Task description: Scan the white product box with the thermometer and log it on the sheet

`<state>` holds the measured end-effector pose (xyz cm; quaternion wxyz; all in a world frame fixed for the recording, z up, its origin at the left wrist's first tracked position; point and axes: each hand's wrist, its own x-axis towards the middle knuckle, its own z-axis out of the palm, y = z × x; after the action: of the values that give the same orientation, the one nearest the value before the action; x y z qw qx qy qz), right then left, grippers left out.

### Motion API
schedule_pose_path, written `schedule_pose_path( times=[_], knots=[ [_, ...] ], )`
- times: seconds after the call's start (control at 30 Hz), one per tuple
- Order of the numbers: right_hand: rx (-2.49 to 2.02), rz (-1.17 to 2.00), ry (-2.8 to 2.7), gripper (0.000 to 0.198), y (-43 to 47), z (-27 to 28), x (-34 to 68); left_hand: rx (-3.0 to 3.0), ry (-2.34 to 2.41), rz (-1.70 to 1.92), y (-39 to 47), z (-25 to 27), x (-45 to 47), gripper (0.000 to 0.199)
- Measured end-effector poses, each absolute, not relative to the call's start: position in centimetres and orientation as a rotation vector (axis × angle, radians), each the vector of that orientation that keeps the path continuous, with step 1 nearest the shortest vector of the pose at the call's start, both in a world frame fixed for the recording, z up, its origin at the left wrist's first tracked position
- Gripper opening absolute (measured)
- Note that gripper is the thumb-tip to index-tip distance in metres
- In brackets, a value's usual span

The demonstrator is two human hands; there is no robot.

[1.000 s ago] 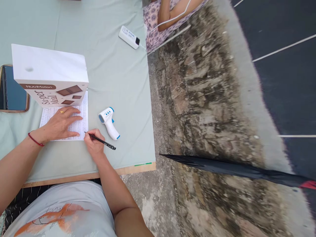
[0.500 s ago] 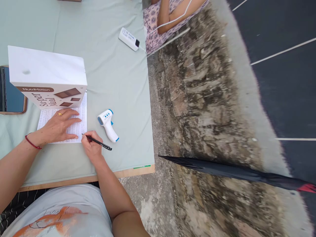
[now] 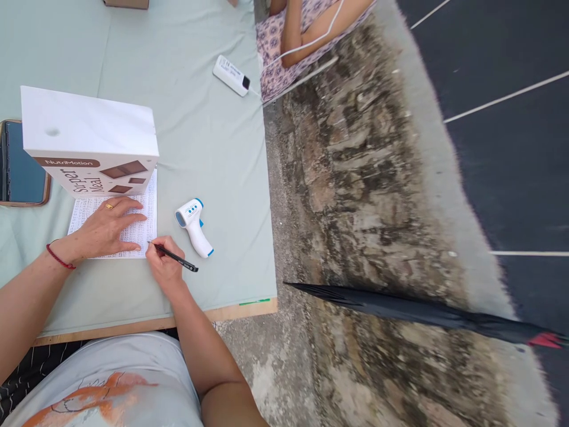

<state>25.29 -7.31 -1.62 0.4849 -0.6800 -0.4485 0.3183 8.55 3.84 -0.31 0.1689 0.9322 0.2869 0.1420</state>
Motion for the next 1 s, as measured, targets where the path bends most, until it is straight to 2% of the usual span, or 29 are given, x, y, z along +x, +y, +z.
schedule_pose_path(
  times=[1.0],
  knots=[
    [-1.634,0.768,-1.074,0.010,-7.28,-1.57,25.34,2.651,0.802,0.424,3.94,-0.25,8.51,0.060]
  ],
)
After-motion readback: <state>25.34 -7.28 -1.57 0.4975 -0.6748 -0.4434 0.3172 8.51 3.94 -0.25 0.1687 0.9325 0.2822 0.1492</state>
